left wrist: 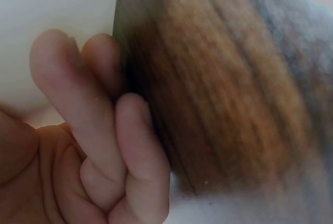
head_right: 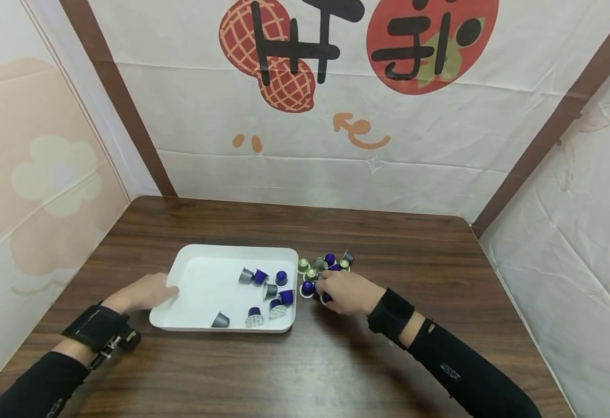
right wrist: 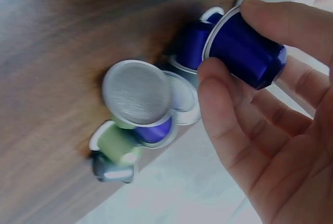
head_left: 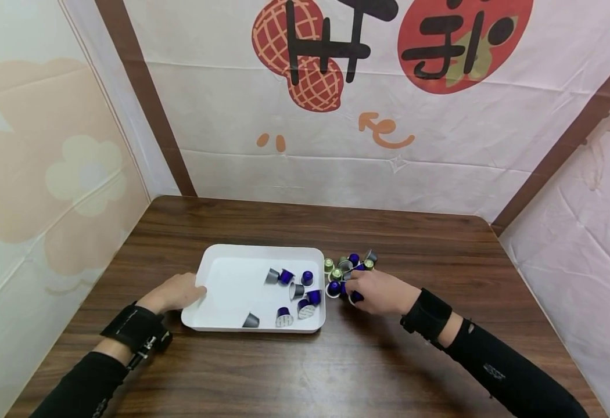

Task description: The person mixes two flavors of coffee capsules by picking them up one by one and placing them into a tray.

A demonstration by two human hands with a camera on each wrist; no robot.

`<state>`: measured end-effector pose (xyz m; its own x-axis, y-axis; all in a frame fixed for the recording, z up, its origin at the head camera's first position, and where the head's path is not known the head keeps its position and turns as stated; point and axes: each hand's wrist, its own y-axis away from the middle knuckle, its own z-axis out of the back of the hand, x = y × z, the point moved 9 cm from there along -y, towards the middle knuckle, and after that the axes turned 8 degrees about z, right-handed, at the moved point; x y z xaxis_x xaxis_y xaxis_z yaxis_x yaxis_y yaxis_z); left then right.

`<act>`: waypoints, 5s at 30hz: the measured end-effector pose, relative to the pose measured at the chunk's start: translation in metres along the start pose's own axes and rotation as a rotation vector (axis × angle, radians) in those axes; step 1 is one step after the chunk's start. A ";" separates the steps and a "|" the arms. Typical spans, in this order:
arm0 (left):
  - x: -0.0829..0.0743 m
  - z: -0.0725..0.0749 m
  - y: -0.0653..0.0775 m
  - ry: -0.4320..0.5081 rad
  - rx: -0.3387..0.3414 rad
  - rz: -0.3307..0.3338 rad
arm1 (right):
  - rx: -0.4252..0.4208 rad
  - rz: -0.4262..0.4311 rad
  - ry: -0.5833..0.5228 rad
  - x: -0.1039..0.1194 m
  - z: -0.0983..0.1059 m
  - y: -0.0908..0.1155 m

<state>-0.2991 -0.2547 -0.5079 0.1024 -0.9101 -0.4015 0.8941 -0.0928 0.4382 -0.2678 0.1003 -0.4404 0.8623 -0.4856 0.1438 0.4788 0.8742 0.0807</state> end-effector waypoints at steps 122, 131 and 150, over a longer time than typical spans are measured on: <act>0.000 0.001 0.001 -0.031 0.008 0.007 | 0.050 -0.209 -0.156 -0.038 -0.021 0.024; -0.003 0.002 0.002 -0.016 0.003 -0.013 | 0.043 -0.194 -0.136 -0.038 -0.020 0.025; 0.000 0.002 0.000 -0.014 0.007 -0.005 | -0.083 0.007 -0.062 0.003 0.044 -0.024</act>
<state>-0.3000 -0.2549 -0.5066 0.0913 -0.9153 -0.3923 0.8915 -0.1004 0.4419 -0.2838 0.0775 -0.3985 0.8551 -0.4762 0.2050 0.4870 0.8734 -0.0025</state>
